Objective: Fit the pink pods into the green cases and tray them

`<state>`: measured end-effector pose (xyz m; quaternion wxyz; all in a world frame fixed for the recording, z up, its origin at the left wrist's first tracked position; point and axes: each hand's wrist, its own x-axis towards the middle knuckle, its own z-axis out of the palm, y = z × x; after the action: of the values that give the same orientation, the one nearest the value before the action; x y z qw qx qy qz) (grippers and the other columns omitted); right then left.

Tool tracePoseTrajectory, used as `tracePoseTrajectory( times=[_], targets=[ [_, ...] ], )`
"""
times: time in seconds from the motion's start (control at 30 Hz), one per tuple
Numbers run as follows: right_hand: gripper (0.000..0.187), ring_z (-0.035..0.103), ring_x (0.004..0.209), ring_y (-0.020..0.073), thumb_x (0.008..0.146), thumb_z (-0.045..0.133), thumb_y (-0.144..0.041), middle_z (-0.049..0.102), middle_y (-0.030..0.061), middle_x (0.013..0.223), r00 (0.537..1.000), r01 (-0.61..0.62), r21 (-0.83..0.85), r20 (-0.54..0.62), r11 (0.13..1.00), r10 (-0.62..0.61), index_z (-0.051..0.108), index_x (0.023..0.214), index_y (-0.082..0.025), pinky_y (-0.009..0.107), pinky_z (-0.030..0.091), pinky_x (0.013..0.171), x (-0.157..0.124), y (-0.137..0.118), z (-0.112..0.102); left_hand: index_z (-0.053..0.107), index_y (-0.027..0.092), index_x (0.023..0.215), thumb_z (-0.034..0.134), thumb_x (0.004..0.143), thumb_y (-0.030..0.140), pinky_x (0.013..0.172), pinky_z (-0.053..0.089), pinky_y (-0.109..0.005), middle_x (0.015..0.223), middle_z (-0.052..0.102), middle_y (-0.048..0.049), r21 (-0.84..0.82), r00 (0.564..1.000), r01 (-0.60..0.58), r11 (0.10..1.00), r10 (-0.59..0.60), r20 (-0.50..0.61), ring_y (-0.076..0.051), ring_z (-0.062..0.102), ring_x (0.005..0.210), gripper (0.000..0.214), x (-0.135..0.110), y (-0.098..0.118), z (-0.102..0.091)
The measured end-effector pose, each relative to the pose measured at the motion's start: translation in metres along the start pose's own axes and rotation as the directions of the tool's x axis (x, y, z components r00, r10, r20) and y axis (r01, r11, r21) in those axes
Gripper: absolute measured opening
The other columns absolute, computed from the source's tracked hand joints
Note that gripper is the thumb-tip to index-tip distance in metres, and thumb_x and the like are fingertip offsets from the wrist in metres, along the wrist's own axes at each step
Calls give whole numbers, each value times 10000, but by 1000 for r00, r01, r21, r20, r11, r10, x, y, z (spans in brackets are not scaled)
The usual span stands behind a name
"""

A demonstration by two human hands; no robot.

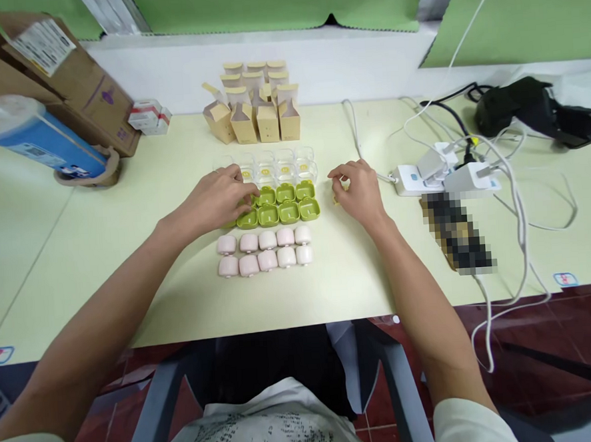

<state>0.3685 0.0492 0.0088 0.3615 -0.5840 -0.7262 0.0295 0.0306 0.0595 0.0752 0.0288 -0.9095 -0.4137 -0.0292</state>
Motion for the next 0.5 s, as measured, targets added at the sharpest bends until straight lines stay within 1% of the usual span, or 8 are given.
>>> tracePoseTrajectory(
  times=[0.1,0.17,0.23,0.3,0.33,0.4,0.43,0.5],
  targets=[
    [229,734,924,304,919,618,-186,829,81,923,1000,-10,12,-3,1000,10,826,969,-268,530,609,941,0,0,-1,873,190,1018,678,881,66,804,531,-431,996,661,-127,-34,999,-1,999,-1,-39,-315,668,900,269,0,-5,5],
    [224,733,929,307,928,623,-183,830,85,937,1000,-11,20,3,1000,11,825,978,-266,534,605,948,0,0,-3,864,191,958,689,870,93,793,532,-428,985,658,-126,-68,996,-20,997,14,-90,-302,653,883,219,-2,-10,1],
    [224,733,937,309,935,630,-175,833,90,959,1000,-15,21,9,1000,14,828,996,-260,540,601,963,1,1,-5,859,198,953,712,891,152,822,545,-429,988,670,-119,-112,982,-62,992,40,-187,-292,661,907,166,-9,-13,-13],
    [223,731,950,310,939,640,-167,830,91,966,999,-27,15,19,1000,27,830,1012,-257,544,598,987,1,3,-6,855,220,1018,720,950,262,894,559,-445,994,692,-97,-178,958,-96,979,43,-285,-288,683,946,157,-23,-12,-36],
    [225,729,959,312,940,641,-167,828,91,968,999,-34,5,30,999,33,832,1018,-257,548,596,1004,1,4,-6,847,235,1039,705,983,329,918,558,-457,982,699,-81,-197,957,-89,976,29,-290,-294,696,951,180,-34,-12,-50],
    [234,723,988,329,942,638,-181,824,99,981,997,-40,-33,65,999,42,842,1034,-250,574,587,1046,1,7,-6,818,262,1036,615,1049,405,913,534,-461,978,737,-69,-187,967,-28,982,-20,-254,-309,708,946,248,-60,-12,-72],
    [242,720,1017,347,946,637,-198,824,110,1006,995,-40,-60,87,997,46,850,1052,-242,597,581,1066,1,9,-5,807,285,1090,566,1082,394,908,519,-451,1035,778,-60,-164,984,19,986,-47,-172,-310,724,971,265,-74,-13,-78],
    [261,708,1100,394,958,648,-244,820,144,1084,991,-41,-124,121,991,56,864,1104,-219,646,564,1104,0,12,-3,777,293,1035,517,1082,354,831,482,-425,1046,818,-54,-129,996,72,989,-78,-39,-297,740,923,271,-102,-20,-78]
  ],
)
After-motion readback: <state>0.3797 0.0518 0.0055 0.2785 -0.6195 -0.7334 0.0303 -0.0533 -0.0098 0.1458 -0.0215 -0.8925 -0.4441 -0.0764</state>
